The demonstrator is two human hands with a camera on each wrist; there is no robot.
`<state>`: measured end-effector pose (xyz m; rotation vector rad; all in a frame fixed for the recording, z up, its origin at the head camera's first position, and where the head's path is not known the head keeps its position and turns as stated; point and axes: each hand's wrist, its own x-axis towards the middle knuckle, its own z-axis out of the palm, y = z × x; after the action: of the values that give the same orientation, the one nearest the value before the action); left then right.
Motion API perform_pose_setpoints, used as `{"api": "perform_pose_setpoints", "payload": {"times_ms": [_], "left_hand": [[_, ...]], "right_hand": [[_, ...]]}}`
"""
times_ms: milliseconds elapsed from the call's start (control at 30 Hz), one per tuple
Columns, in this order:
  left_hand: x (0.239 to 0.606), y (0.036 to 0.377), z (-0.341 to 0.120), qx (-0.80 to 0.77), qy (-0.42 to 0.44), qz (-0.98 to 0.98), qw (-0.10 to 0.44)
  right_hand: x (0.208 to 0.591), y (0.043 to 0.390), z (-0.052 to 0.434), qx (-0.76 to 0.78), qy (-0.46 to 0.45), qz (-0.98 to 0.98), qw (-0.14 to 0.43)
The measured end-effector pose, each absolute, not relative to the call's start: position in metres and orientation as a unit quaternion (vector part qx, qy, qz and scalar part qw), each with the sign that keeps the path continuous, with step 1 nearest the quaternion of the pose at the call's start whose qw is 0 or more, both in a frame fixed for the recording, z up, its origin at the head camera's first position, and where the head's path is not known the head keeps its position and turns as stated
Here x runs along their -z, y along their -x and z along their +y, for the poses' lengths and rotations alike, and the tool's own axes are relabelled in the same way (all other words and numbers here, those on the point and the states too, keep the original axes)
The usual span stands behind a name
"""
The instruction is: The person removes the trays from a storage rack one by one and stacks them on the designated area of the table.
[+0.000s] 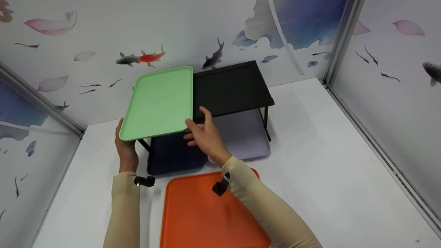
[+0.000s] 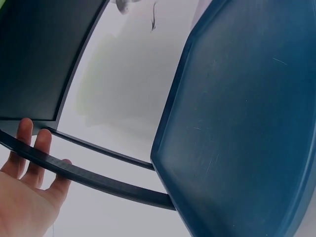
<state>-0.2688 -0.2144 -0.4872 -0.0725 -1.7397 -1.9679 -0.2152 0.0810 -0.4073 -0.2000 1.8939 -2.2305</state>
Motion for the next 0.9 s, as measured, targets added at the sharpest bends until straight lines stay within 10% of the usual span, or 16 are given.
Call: {"api": "perform_pose_setpoints", "payload": {"times_ms": [900], "left_hand": [[0.487,0.269,-0.213,0.715,0.009,-0.648,0.263]], "right_hand": [[0.422,0.231,0.044,0.82,0.056,0.564,0.082]]}}
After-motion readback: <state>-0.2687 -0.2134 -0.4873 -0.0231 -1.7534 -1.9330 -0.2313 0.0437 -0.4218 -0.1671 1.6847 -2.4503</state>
